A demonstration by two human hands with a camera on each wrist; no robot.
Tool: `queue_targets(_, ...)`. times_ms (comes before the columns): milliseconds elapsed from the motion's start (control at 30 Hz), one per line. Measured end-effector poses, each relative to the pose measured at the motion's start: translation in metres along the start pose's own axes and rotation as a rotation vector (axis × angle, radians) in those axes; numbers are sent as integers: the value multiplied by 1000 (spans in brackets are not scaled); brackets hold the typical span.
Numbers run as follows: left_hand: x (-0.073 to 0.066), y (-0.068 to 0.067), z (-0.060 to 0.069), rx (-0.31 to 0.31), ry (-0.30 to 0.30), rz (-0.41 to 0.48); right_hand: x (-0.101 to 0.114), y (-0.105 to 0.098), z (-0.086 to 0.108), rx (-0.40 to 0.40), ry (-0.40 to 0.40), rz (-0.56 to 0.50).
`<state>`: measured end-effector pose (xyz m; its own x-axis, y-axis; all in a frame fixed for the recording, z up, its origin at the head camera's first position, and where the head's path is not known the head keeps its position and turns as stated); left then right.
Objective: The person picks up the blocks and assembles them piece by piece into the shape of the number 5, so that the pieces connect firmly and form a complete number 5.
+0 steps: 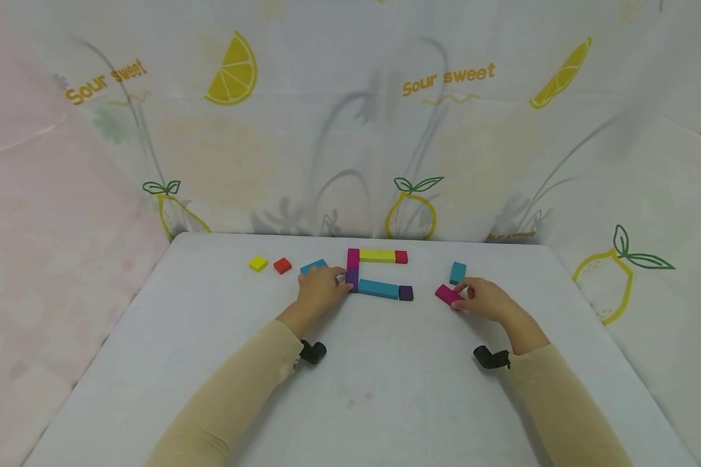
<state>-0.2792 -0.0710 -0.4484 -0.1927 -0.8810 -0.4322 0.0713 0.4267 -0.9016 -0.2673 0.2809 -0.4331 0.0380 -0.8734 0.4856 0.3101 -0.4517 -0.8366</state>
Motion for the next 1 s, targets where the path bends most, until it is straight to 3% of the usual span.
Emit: queue_targets(1000,0,1,0,1,-10,-16,33,23,10,43,-2,-32)
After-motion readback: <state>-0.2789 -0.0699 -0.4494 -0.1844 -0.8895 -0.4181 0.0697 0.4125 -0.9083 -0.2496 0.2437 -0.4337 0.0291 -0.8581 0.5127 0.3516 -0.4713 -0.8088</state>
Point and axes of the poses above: each hand's wrist, its own z-axis away from the middle knuckle, its own y-axis out of the palm, x = y × z, the point moved 2 cm from there along -z, towards the middle knuckle, and after that the axes turned 6 degrees about y, right-handed, at the moved point
